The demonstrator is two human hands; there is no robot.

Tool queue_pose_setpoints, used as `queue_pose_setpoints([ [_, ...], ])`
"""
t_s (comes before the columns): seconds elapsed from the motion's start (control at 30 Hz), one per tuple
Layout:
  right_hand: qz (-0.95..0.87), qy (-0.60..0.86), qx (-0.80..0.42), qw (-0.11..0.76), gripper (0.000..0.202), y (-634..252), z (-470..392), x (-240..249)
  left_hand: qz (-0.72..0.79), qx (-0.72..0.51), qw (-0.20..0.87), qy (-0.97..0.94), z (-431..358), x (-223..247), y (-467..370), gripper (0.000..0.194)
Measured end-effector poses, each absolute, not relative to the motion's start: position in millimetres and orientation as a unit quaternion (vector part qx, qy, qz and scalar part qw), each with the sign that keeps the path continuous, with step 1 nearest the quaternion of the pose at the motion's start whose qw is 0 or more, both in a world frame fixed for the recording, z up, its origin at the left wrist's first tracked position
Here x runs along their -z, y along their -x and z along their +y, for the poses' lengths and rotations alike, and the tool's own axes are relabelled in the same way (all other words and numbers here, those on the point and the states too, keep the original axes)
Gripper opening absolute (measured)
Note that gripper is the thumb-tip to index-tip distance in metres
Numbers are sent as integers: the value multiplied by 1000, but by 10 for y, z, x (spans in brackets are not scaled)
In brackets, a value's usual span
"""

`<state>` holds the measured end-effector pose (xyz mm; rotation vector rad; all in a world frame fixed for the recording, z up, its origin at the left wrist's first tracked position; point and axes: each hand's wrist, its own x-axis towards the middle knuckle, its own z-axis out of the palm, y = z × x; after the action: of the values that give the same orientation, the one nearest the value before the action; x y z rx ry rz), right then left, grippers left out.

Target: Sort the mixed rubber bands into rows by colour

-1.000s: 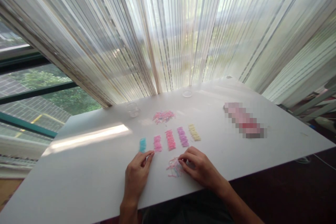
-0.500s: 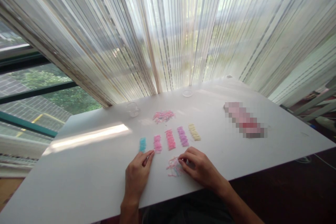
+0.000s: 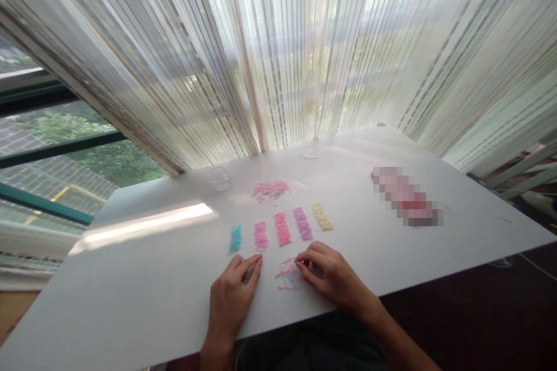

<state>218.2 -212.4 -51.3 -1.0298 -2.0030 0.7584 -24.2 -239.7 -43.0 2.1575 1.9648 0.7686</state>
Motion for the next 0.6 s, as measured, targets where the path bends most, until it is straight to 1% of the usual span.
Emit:
queue_pose_setpoints([
  [0.3,-782,403,-295,374,11,-2189,-2126,510,662,-215,50,-717,-2318,440,173,30],
  [0.6,-781,404,-287,379,12,-2187,-2121,502,641,-244,75,-724,-2387,349,159,28],
])
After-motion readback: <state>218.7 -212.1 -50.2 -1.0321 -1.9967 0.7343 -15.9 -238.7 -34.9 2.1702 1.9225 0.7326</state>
